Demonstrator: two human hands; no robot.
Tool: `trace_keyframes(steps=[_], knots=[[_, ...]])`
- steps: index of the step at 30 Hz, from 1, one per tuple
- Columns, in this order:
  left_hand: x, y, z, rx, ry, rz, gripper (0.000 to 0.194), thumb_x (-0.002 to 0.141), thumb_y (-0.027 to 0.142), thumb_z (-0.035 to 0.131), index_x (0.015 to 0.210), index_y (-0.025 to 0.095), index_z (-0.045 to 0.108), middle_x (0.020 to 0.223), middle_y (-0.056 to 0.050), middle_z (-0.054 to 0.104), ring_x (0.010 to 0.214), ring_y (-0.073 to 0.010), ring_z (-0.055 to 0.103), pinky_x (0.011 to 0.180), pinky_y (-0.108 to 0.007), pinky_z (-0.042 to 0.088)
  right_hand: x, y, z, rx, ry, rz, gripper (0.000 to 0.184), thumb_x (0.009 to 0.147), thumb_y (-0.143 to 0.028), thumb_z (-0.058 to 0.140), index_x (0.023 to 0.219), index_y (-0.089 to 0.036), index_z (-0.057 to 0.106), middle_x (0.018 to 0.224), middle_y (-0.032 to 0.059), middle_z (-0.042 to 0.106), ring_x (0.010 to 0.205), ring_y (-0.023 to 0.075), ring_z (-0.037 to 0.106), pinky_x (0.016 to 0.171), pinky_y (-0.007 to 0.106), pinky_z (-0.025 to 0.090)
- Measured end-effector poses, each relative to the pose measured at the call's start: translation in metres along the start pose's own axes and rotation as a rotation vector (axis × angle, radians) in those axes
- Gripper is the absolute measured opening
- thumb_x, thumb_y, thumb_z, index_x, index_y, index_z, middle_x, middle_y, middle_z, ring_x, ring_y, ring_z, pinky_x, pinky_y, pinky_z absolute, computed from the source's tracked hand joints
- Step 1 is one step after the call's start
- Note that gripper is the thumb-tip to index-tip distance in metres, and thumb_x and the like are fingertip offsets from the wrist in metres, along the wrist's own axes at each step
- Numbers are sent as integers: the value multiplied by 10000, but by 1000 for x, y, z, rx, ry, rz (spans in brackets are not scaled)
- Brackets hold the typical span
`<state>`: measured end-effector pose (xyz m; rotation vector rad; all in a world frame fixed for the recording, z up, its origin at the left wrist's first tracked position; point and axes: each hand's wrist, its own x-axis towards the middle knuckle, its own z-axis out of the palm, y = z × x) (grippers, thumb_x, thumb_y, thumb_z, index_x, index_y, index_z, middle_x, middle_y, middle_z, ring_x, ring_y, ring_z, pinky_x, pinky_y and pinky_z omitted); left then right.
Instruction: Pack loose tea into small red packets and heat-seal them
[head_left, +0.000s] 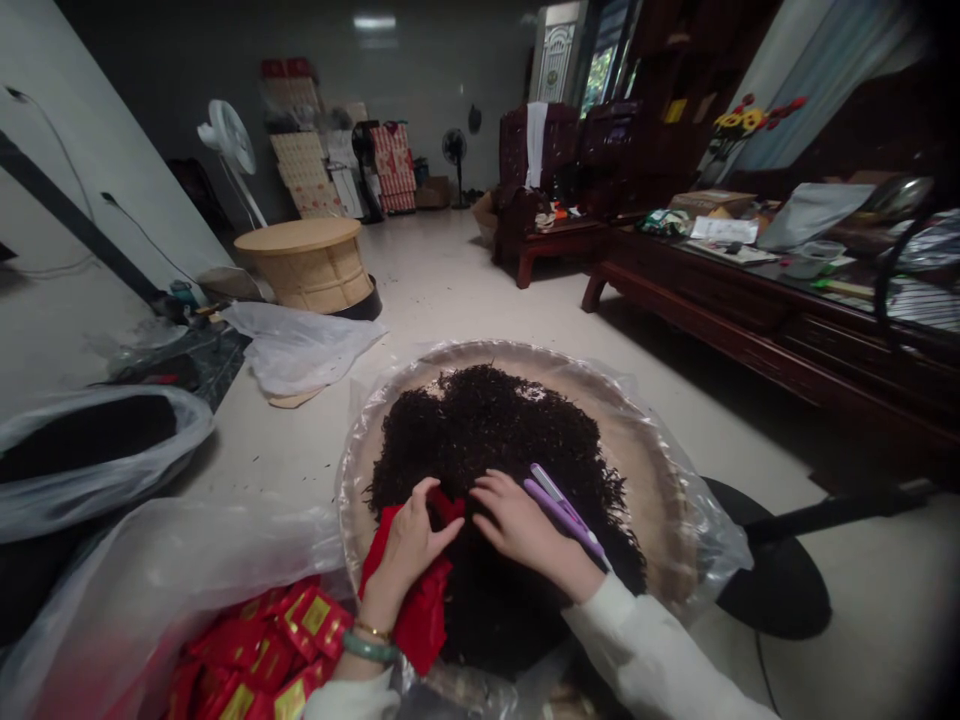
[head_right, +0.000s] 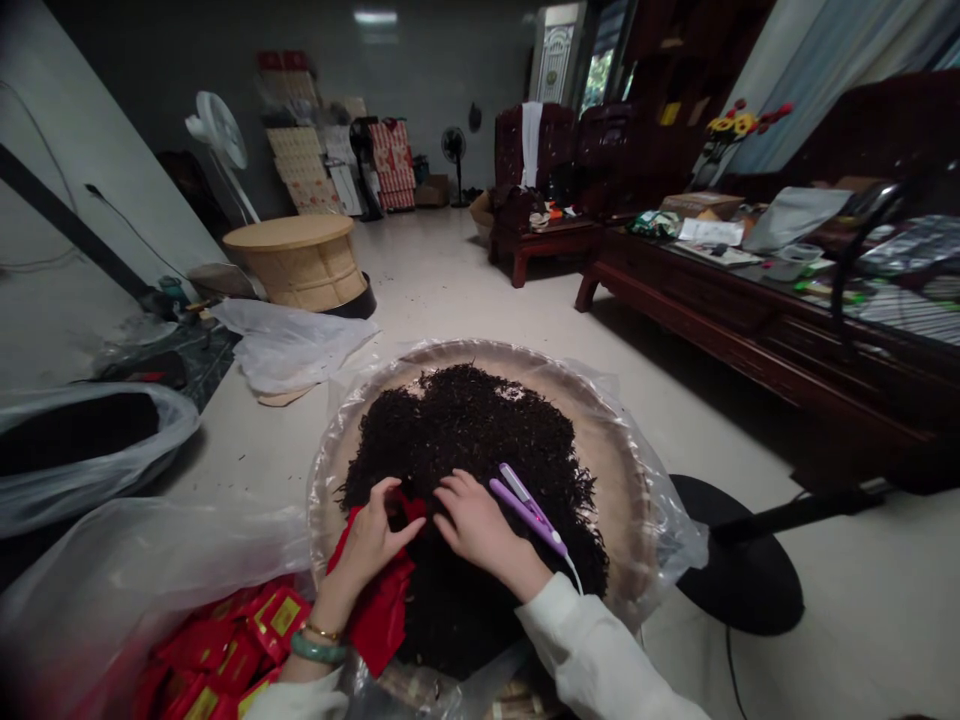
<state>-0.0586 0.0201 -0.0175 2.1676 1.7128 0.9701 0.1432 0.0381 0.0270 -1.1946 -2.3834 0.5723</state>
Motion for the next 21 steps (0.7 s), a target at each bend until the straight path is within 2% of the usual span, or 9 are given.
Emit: trace_keyframes(steps=[2, 4, 6, 8, 11, 12, 14, 17, 21], knots=[[1, -3, -8, -38, -28, -43, 569, 745, 290, 690, 1213, 211, 378, 1030, -80, 653, 866, -245, 696, 714, -375, 570, -8, 0, 10, -141, -211, -57, 619, 741, -350, 745, 1283, -125, 548, 1390, 207, 477, 1337, 402, 331, 1072, 568, 297], [2, -5, -13, -72, -36, -82, 548, 750, 304, 682, 1204, 214, 389, 973, -58, 664, 805, -229, 702, 697, -364, 569, -13, -5, 23, -241, -330, -127, 859, 612, -430, 838, 1341, -133, 493, 1449, 222, 404, 1358, 444, 274, 1078, 610, 242], [2, -7, -15, -79, -5, -132, 529, 752, 321, 681, 1189, 209, 404, 925, -47, 673, 757, -225, 705, 684, -363, 567, -17, -14, 37, -322, -373, -185, 898, 558, -432, 869, 1324, -143, 502, 1424, 213, 438, 1341, 436, 309, 1071, 593, 250], [2, -8, -14, -55, 49, -175, 521, 746, 338, 689, 1172, 203, 421, 913, -53, 682, 753, -236, 708, 682, -371, 566, -19, -22, 50, -399, -373, -213, 709, 627, -378, 841, 1236, -139, 567, 1313, 192, 544, 1274, 391, 409, 1041, 540, 306], [2, -9, -10, 2, 100, -185, 526, 726, 356, 715, 1149, 205, 444, 936, -67, 689, 780, -253, 713, 682, -371, 566, -22, -31, 59, -475, -321, -219, 188, 830, -225, 667, 1006, -160, 663, 1040, 126, 661, 1054, 292, 551, 927, 447, 399], [1, -9, -9, 20, 98, -172, 530, 721, 358, 723, 1147, 207, 448, 934, -66, 691, 774, -253, 714, 675, -366, 565, -24, -32, 59, -482, -304, -228, 95, 861, -187, 618, 936, -171, 674, 971, 109, 667, 990, 272, 562, 887, 428, 413], [0, -8, -8, 57, 87, -135, 546, 711, 357, 739, 1150, 209, 451, 942, -66, 693, 755, -249, 715, 663, -356, 563, -27, -32, 57, -483, -286, -255, 80, 875, -178, 597, 863, -184, 676, 908, 92, 660, 927, 257, 557, 832, 407, 420], [0, -7, -8, 77, 66, -85, 587, 693, 348, 760, 1165, 209, 439, 982, -74, 693, 764, -248, 715, 666, -352, 562, -28, -27, 47, -489, -268, -274, 74, 879, -197, 601, 862, -191, 673, 910, 82, 658, 924, 253, 544, 810, 391, 414], [-1, -8, -10, 68, 30, -98, 606, 687, 337, 768, 1168, 204, 424, 942, -64, 701, 760, -257, 714, 646, -358, 561, -20, -15, 26, -478, -206, -172, 90, 883, -171, 592, 926, -187, 670, 960, 85, 670, 971, 256, 545, 817, 382, 420]])
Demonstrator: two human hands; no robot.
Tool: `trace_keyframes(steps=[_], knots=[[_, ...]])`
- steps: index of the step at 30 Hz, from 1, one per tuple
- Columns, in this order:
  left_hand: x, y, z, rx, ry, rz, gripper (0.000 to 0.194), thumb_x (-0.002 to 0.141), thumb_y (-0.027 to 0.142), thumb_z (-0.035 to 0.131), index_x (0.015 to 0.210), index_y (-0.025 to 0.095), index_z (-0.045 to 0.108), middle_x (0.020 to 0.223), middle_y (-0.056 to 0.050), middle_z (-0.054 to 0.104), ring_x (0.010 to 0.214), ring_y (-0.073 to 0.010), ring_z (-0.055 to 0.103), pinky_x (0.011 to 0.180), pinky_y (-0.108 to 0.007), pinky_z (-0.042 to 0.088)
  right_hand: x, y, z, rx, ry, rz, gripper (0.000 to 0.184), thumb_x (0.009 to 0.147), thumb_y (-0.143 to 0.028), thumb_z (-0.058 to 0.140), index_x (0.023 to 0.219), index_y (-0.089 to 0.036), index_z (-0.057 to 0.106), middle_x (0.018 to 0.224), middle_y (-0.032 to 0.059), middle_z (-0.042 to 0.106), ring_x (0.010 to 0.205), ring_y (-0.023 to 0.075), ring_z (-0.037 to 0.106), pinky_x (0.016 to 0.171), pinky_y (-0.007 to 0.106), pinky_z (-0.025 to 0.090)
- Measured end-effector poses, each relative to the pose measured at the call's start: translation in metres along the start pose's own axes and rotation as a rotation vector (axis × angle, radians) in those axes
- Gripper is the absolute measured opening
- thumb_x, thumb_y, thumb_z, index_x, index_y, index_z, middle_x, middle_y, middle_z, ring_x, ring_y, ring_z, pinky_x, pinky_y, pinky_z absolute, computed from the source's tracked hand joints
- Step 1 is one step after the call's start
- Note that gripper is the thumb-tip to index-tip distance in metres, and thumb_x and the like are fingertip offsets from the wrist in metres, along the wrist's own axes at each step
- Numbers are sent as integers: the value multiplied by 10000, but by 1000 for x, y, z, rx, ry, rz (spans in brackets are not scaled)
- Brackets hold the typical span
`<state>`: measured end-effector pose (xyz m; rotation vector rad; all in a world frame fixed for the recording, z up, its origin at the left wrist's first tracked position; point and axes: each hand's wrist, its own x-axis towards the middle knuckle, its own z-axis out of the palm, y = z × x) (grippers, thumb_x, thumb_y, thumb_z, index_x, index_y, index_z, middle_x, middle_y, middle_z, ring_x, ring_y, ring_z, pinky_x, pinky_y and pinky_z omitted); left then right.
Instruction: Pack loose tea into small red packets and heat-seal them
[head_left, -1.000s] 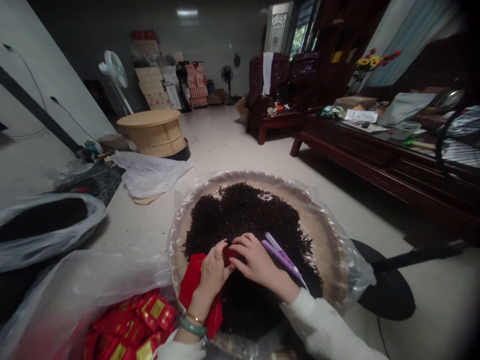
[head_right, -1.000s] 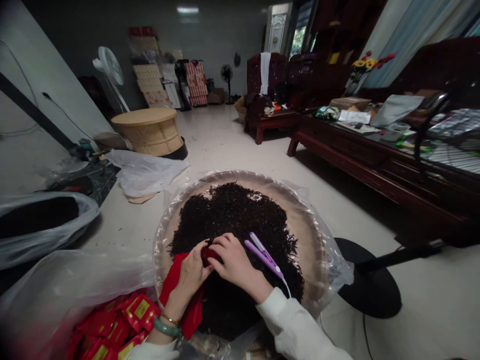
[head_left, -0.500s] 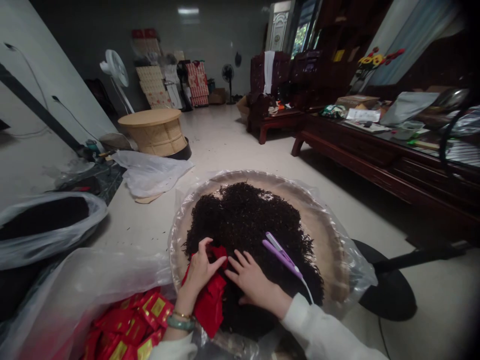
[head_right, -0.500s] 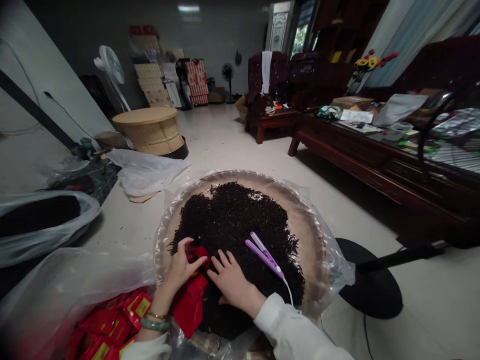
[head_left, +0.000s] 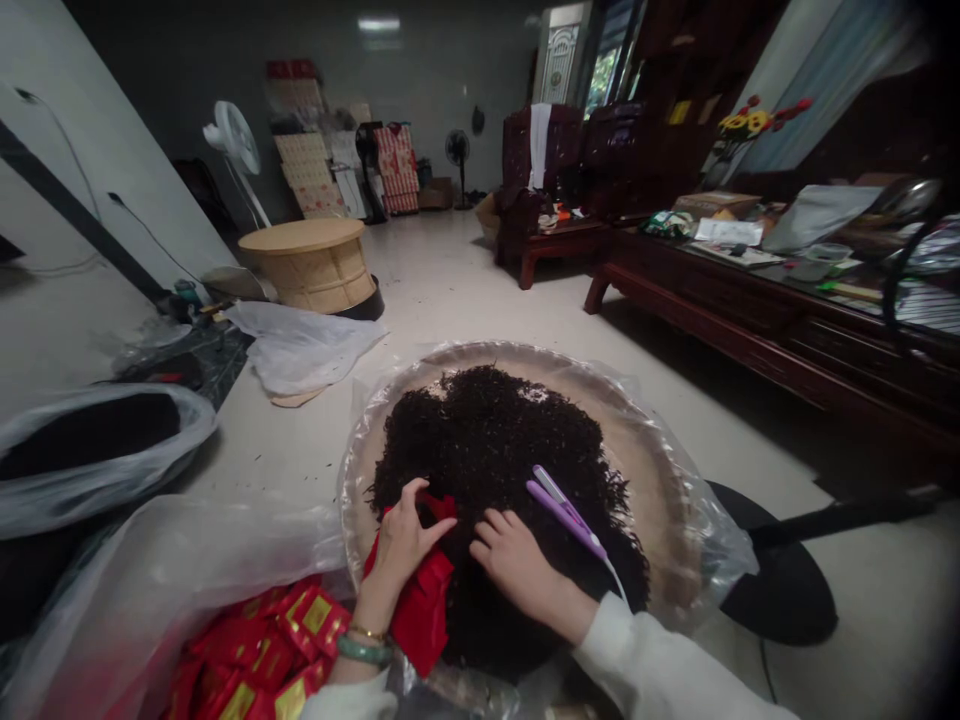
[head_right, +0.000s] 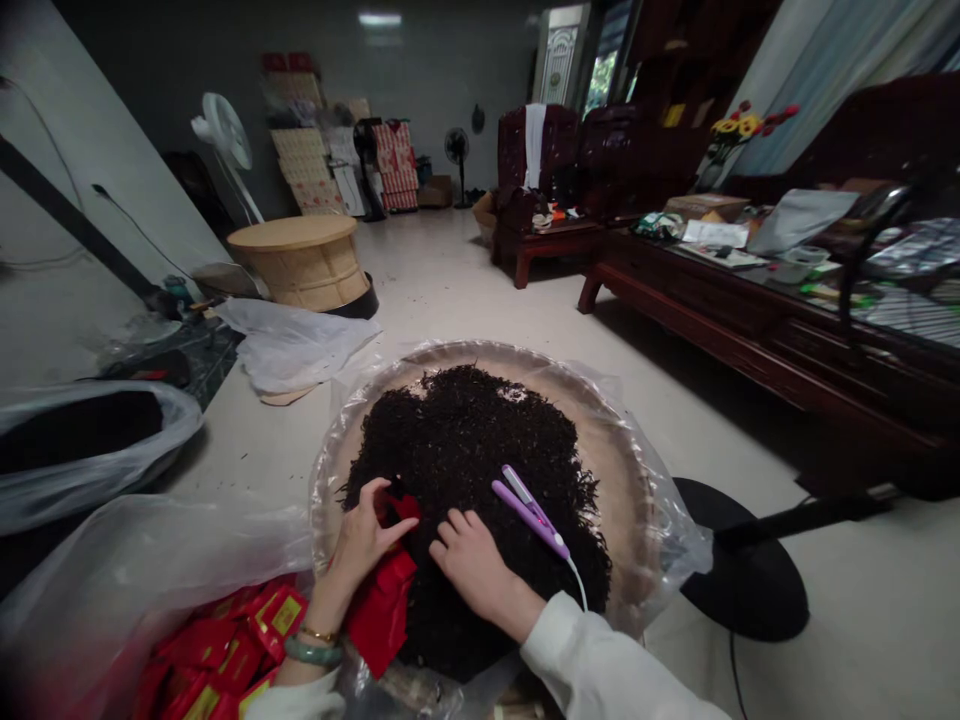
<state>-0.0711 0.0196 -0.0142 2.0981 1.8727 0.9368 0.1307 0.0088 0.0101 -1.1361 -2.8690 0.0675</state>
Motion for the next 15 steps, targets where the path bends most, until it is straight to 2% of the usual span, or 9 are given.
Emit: trace_keyframes(steps=[4, 6, 7, 10, 13, 15], knots=[[0, 0, 0, 15, 3, -19, 601, 682, 323, 774, 1154, 203, 421, 937, -67, 701, 757, -262, 713, 650, -366, 561, 1, 12, -11, 50, -2, 166, 206, 843, -239, 651, 1039, -181, 666, 1188, 130, 627, 1057, 299, 535, 831, 413, 445], [0, 0, 1, 21, 7, -9, 610, 685, 327, 775, 1165, 207, 418, 965, -72, 698, 754, -257, 714, 651, -362, 560, -2, 10, -12, 63, -26, 147, 378, 763, -287, 736, 1116, -183, 649, 1282, 151, 578, 1107, 338, 513, 860, 450, 448], [0, 1, 1, 22, 11, -3, 612, 688, 331, 774, 1170, 208, 418, 979, -74, 696, 755, -254, 714, 651, -359, 559, -3, 7, -12, 62, -42, 120, 391, 748, -268, 747, 1118, -184, 652, 1293, 153, 572, 1115, 343, 511, 870, 458, 450], [-2, 3, 4, 14, 25, 19, 613, 697, 337, 771, 1186, 208, 424, 1017, -82, 689, 798, -254, 718, 675, -356, 560, -8, 2, -10, 78, -82, 97, 191, 823, -127, 627, 993, -176, 696, 1170, 135, 645, 1035, 303, 561, 822, 410, 486], [-3, 4, 6, 6, 9, 40, 633, 695, 331, 776, 1205, 208, 421, 1043, -88, 689, 879, -267, 712, 711, -364, 564, -9, 9, -14, 221, -46, 176, 219, 839, -58, 560, 948, -177, 708, 1096, 113, 672, 985, 272, 593, 774, 360, 513], [-3, 4, 7, 5, 3, 50, 646, 694, 320, 781, 1215, 213, 414, 1066, -92, 688, 921, -275, 705, 732, -375, 567, -10, 20, -18, 400, 41, 234, 239, 824, -53, 587, 973, -192, 711, 1150, 102, 658, 1029, 252, 600, 842, 350, 508]])
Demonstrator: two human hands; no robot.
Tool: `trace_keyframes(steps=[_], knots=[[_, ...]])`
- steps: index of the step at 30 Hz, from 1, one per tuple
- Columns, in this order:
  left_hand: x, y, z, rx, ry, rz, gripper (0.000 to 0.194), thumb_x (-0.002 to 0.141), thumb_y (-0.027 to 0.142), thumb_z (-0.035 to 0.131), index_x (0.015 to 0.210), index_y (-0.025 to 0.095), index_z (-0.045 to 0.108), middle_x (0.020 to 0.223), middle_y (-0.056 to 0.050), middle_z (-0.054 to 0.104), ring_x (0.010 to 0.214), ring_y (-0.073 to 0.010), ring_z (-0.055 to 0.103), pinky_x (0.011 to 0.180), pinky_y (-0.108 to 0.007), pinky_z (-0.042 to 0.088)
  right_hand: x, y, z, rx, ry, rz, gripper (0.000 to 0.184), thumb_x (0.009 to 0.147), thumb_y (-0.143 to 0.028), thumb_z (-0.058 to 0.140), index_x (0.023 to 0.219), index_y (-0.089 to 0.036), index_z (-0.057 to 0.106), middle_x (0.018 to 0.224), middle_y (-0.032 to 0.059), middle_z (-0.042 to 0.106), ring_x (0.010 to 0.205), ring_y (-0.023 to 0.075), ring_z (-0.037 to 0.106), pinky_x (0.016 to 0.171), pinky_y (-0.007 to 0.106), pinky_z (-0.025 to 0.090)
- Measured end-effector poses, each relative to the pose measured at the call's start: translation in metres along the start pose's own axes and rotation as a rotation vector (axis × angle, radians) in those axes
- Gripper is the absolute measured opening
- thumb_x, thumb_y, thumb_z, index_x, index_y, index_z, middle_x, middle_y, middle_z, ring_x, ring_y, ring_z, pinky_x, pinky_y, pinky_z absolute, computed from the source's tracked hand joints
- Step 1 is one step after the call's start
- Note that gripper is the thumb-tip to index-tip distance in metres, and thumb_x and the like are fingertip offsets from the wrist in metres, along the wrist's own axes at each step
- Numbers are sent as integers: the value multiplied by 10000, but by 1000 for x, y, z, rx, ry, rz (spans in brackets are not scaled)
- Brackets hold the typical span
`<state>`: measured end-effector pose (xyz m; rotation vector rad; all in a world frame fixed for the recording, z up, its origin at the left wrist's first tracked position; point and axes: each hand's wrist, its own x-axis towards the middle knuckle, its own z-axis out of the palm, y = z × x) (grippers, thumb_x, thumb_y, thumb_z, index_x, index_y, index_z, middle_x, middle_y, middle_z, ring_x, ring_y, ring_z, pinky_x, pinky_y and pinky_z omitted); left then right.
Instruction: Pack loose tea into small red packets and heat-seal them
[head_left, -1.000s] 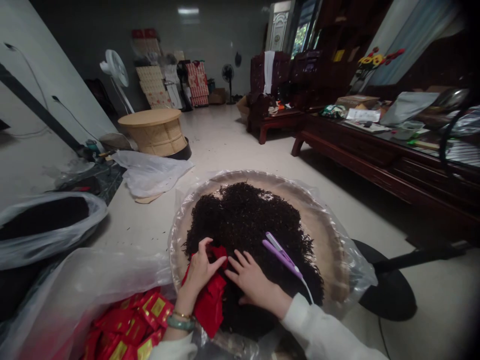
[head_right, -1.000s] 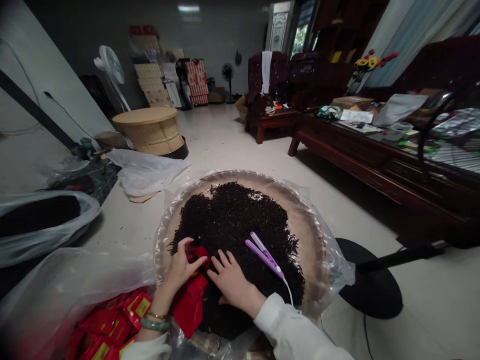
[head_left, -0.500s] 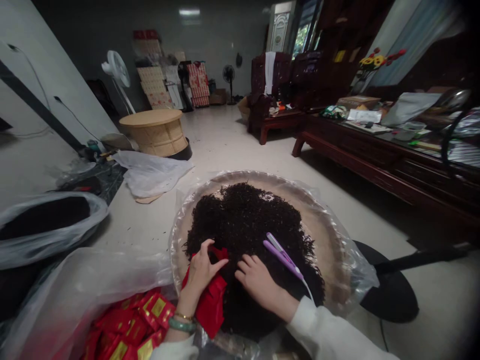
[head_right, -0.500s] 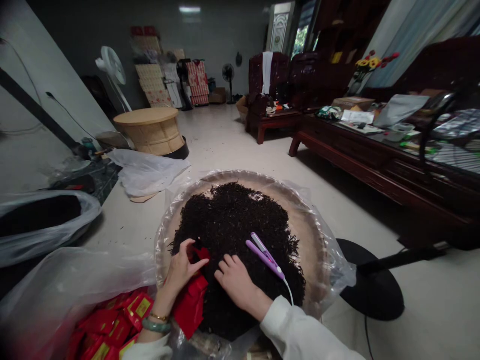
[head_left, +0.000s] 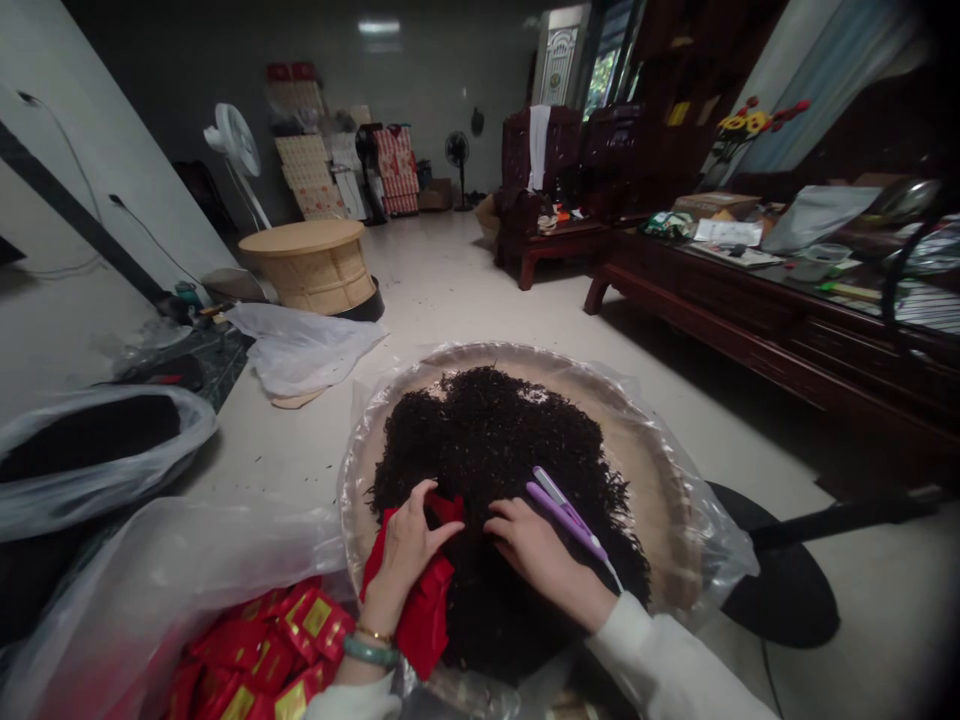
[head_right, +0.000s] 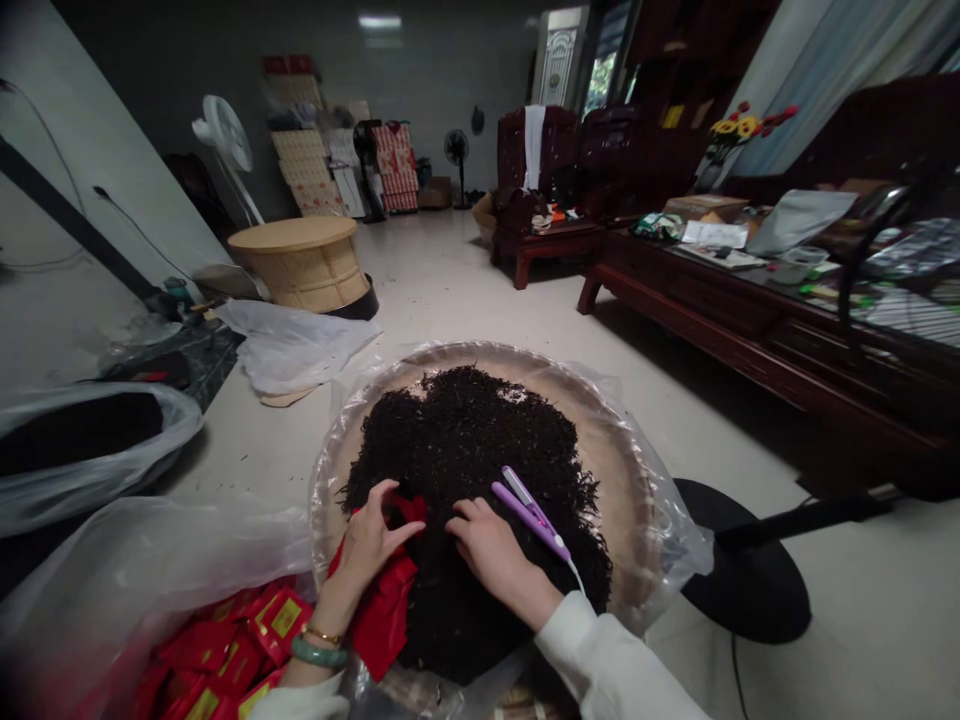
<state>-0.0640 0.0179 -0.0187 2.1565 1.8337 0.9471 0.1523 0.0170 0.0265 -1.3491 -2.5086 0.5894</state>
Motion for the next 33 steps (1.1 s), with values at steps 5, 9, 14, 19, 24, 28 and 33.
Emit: trace_keyframes(steps=[5, 9, 14, 19, 24, 28, 33], knots=[[0, 1, 4, -15, 30, 74, 636, 699, 295, 778, 1221, 225, 422, 1142, -98, 673, 986, -274, 691, 793, -389, 568, 12, 20, -15, 443, 192, 95, 193, 801, -155, 662, 965, -225, 735, 1132, 94, 678, 1049, 232, 633, 939, 391, 482], [2, 7, 6, -25, 25, 145, 632, 700, 252, 774, 1228, 223, 429, 1180, -106, 664, 1042, -266, 670, 846, -392, 560, 25, 14, -26, 551, 275, 72, 205, 774, -170, 689, 956, -243, 749, 1099, 83, 697, 1048, 238, 643, 946, 397, 485], [4, 14, 7, -3, -13, 163, 642, 691, 210, 778, 1233, 222, 433, 1168, -105, 669, 1006, -259, 684, 812, -380, 573, 38, -9, -36, 515, 253, -29, 354, 770, -89, 659, 1085, -241, 713, 1176, 94, 667, 1076, 227, 634, 972, 379, 484], [3, 13, 8, 5, 9, 191, 667, 686, 190, 777, 1244, 219, 412, 1171, -103, 667, 1009, -259, 683, 810, -376, 577, 42, -16, -30, 462, 266, -92, 477, 754, -24, 627, 1185, -225, 653, 1194, 97, 657, 1090, 217, 626, 974, 368, 491], [3, 11, 8, 10, 18, 175, 628, 710, 226, 760, 1236, 221, 416, 1163, -100, 673, 1014, -256, 682, 820, -380, 575, 41, -12, -30, 451, 310, -87, 334, 791, -50, 603, 1074, -203, 692, 1054, 78, 712, 961, 193, 670, 881, 320, 530], [3, 12, 6, 4, 35, 159, 635, 716, 251, 766, 1233, 208, 401, 1171, -114, 666, 1029, -261, 675, 837, -391, 569, 36, -5, -35, 425, 389, 2, 239, 839, -91, 567, 994, -209, 707, 965, 57, 732, 874, 184, 685, 817, 305, 536], [1, 18, 12, -63, 83, 150, 571, 744, 259, 740, 1212, 209, 417, 1167, -128, 660, 1029, -270, 669, 847, -411, 558, 29, -10, -32, 351, 298, 17, 347, 801, -206, 675, 1147, -199, 650, 1081, 97, 688, 998, 243, 641, 882, 372, 506]])
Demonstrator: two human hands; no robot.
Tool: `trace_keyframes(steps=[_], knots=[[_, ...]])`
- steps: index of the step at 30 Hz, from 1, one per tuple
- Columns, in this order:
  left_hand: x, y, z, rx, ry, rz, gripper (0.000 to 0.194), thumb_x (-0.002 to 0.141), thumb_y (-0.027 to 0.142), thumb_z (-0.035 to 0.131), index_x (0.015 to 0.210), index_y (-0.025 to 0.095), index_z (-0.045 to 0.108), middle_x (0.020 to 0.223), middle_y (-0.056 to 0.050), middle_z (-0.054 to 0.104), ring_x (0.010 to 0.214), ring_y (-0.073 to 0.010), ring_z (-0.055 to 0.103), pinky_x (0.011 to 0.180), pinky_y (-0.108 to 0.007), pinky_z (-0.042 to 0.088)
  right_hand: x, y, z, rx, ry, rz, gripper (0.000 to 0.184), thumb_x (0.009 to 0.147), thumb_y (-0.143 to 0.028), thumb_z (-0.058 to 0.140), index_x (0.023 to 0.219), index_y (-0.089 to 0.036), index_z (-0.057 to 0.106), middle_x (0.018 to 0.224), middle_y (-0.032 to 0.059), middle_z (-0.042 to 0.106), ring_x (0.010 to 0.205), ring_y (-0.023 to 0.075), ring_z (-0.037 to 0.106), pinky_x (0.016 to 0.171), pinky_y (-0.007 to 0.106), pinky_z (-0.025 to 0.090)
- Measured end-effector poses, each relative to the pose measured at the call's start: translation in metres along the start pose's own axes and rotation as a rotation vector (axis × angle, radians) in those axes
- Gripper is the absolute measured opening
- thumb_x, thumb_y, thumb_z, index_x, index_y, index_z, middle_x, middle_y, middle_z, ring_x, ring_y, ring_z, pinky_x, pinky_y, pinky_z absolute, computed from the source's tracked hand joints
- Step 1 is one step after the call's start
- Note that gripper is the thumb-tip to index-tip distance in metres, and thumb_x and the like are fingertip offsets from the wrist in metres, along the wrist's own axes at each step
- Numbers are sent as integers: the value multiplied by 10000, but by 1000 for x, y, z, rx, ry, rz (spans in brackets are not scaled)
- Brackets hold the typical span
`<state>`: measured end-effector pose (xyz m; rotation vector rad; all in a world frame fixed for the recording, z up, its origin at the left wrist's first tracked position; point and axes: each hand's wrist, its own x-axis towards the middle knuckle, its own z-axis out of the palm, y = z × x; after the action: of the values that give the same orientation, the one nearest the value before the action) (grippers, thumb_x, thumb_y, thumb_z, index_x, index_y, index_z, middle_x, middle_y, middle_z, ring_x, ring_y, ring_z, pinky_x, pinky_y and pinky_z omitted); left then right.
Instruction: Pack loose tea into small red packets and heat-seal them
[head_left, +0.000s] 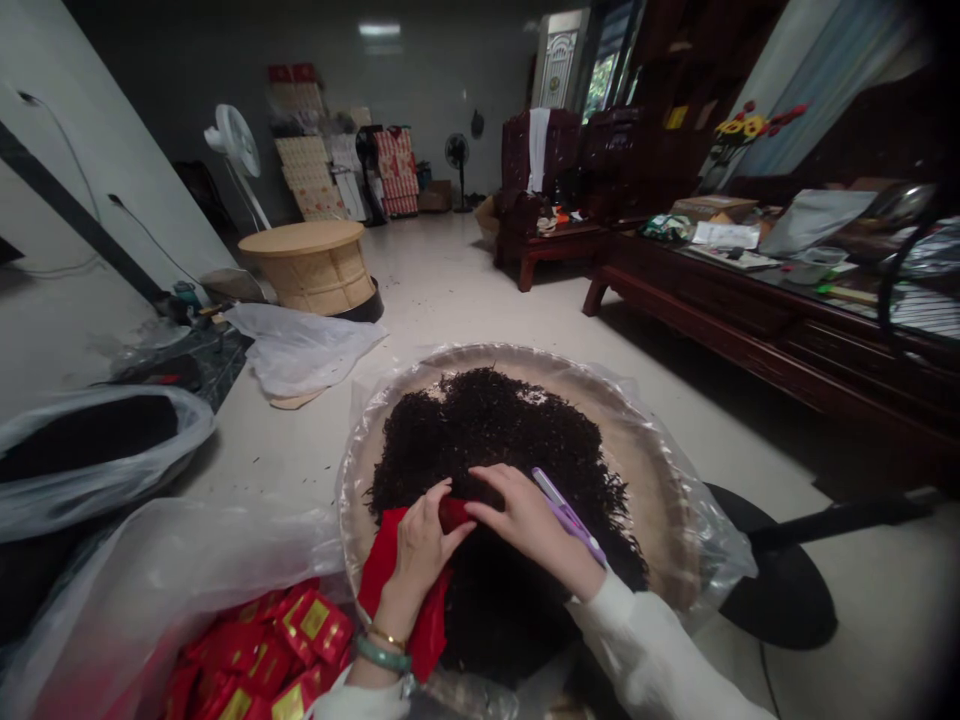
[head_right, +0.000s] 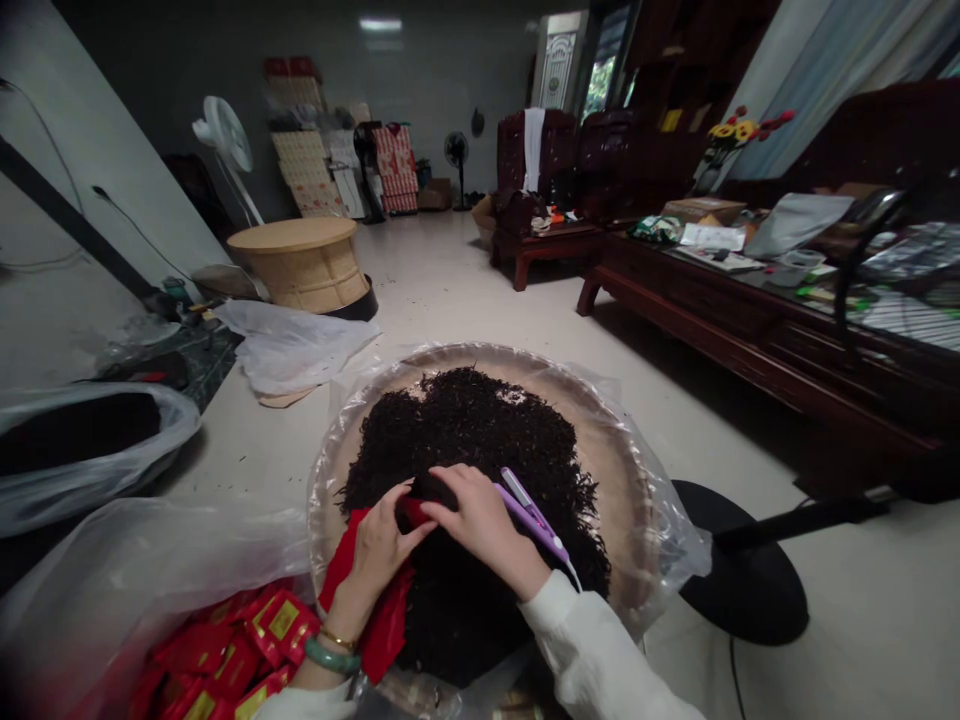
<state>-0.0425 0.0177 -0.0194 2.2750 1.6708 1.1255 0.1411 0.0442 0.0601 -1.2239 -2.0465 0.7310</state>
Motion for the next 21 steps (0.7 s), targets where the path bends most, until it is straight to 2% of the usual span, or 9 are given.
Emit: trace_keyframes(steps=[3, 7, 8, 10, 13, 15, 17, 19, 21], knots=[[-1, 6, 3, -102, -1, -102, 608, 695, 247, 769, 1204, 216, 437, 1186, -131, 646, 1070, -289, 646, 886, -446, 532, 0, -3, 4, 60, -74, -12, 307, 806, -132, 631, 1101, -207, 668, 1024, 79, 694, 920, 207, 654, 828, 328, 518], [5, 15, -6, -421, -148, -418, 854, 621, 242, 795, 1337, 216, 330, 1142, -101, 670, 1017, -261, 660, 883, -444, 518, 5, 5, 4, 265, -64, 104, 175, 812, -123, 559, 871, -197, 706, 877, 41, 731, 791, 176, 666, 735, 292, 529], [7, 17, -10, -538, -207, -483, 844, 636, 238, 774, 1351, 212, 325, 1125, -93, 682, 990, -243, 668, 879, -427, 519, 5, 9, 4, 338, -78, 148, 157, 809, -151, 561, 858, -194, 704, 845, 31, 732, 732, 165, 662, 675, 275, 531], [11, 21, -16, -757, -335, -573, 728, 642, 236, 750, 1294, 187, 430, 1114, -92, 696, 978, -229, 671, 883, -395, 515, 7, 18, 4, 467, -111, 223, 135, 793, -221, 584, 848, -184, 702, 786, 16, 724, 620, 142, 636, 571, 249, 517], [14, 24, -21, -937, -478, -654, 515, 590, 259, 774, 1062, 135, 613, 1059, -99, 722, 962, -248, 672, 864, -371, 519, 9, 31, 6, 562, -72, 290, 179, 766, -313, 620, 846, -172, 697, 733, 9, 706, 576, 142, 617, 543, 261, 514], [14, 26, -22, -967, -478, -706, 457, 575, 280, 781, 981, 121, 642, 986, -90, 741, 903, -249, 682, 822, -368, 530, 10, 36, 6, 528, 30, 289, 211, 775, -345, 616, 871, -173, 694, 778, 28, 708, 655, 169, 640, 592, 291, 527], [14, 28, -21, -971, -427, -749, 450, 564, 283, 785, 960, 119, 646, 941, -80, 749, 873, -250, 684, 785, -362, 538, 10, 34, 3, 414, 129, 215, 212, 801, -336, 605, 922, -186, 693, 907, 57, 710, 814, 199, 649, 710, 329, 527], [15, 30, -21, -961, -393, -759, 448, 548, 267, 795, 947, 124, 650, 917, -72, 751, 864, -252, 684, 766, -355, 540, 9, 25, -1, 265, 127, 104, 189, 817, -306, 621, 959, -206, 695, 986, 66, 698, 935, 212, 616, 830, 357, 491], [17, 32, -21, -953, -383, -744, 441, 533, 252, 806, 929, 130, 656, 906, -66, 752, 850, -250, 684, 759, -351, 541, 7, 14, -3, 141, 46, 37, 163, 807, -286, 662, 949, -217, 698, 940, 59, 694, 937, 216, 593, 854, 362, 467]])
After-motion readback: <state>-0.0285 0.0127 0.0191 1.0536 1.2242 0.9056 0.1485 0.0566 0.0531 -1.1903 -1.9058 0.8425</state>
